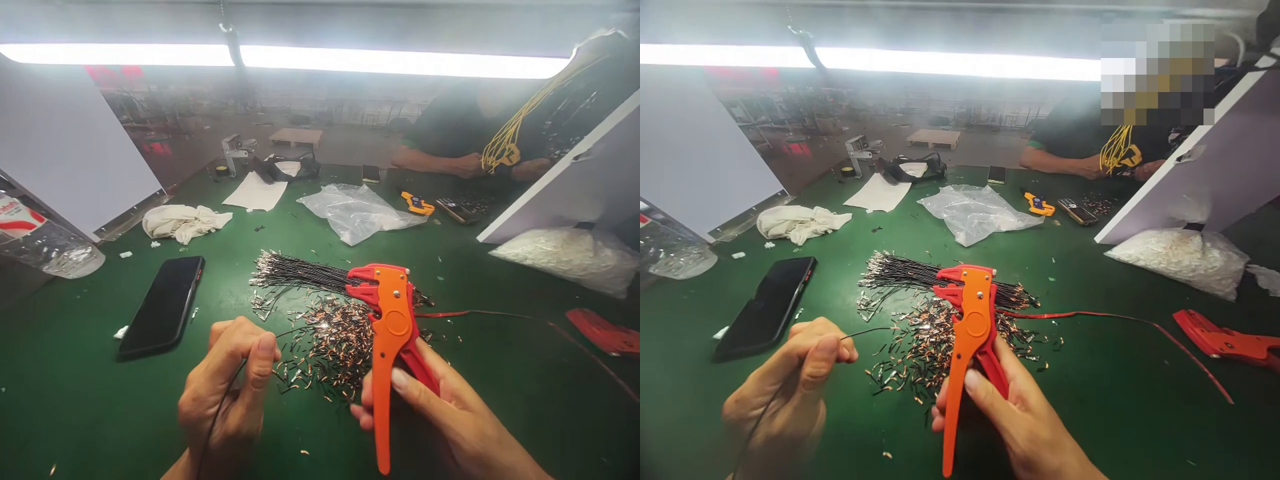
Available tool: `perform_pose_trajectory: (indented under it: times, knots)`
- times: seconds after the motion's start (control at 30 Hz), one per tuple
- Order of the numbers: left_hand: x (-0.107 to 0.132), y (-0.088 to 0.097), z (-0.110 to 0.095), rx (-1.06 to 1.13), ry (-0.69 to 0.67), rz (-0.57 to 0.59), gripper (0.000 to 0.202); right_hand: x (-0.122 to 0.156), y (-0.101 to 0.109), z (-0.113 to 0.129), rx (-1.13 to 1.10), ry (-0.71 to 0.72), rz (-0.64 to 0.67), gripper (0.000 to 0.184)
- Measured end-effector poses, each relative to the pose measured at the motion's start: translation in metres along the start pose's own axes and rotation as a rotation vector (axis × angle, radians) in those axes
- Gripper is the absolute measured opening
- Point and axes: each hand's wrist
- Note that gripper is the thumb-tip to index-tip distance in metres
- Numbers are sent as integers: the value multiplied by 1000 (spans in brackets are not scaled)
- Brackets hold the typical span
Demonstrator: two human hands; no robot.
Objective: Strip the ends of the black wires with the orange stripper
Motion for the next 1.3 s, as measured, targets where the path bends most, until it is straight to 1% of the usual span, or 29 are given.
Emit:
perform_pose_trajectory:
  times: [0.07,0.1,0.13,0.2,0.27,0.3,0.37,0.47,0.57,0.67,0.73,0.77,0.8,0.87,0.9,0.93,1.03,1.13,1.2,1.23,1.3]
  knots:
    - [-2,0,1,-2,8,-16,25,2,1,-3,44,-3,-2,87]
    - [-3,1,1,-5,19,-15,26,2,1,-4,69,-2,26,94]
    - [-4,1,1,-7,31,-7,26,2,1,-6,84,1,64,92]
    - [-5,2,0,12,45,13,28,-1,1,-10,84,18,139,73]
    - [-5,2,-1,48,50,30,29,-6,0,-15,61,43,203,61]
    - [-4,2,-1,64,50,36,29,-8,0,-19,33,45,229,58]
    - [-4,2,-1,75,54,39,29,-11,2,-26,-52,25,266,60]
    - [-2,2,0,58,57,29,28,-13,8,-33,-196,-32,288,55]
    - [-1,2,0,29,42,18,27,-13,14,-34,-199,-37,341,46]
    - [0,1,-3,-27,12,-3,27,-13,13,-33,-140,8,381,45]
    - [0,-1,-5,-78,-40,-3,27,-13,9,-36,-212,-5,330,45]
    - [0,-3,-7,-100,-72,-2,27,-14,7,-38,-300,-24,304,50]
    - [0,-4,-8,-119,-101,-4,27,-15,5,-41,-414,-32,299,63]
    - [1,-6,-10,-146,-133,-7,27,-16,3,-44,-590,-69,348,82]
    - [2,-6,-10,-154,-140,-5,27,-16,2,-45,-623,-81,350,85]
    - [3,-6,-10,-161,-147,4,28,-17,1,-45,-627,-105,360,83]
    - [5,-6,-8,-181,-185,17,28,-17,-2,-42,-559,-150,376,67]
    - [5,-5,-9,-197,-209,20,28,-16,-8,-41,-539,-172,410,63]
    - [5,-4,-12,-156,-199,81,26,-15,-12,-40,-562,-157,400,64]
    - [6,-5,-14,-114,-189,140,25,-15,-13,-39,-557,-142,385,61]
    - [10,-7,-17,-11,-158,289,20,-15,-13,-35,-516,-67,332,52]
Point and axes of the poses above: each hand's wrist, its own x-axis away from the middle knuckle, its own y-axis out of the back of the hand, z = x × y, and after that the axes turned 5 degrees about y, right-handed
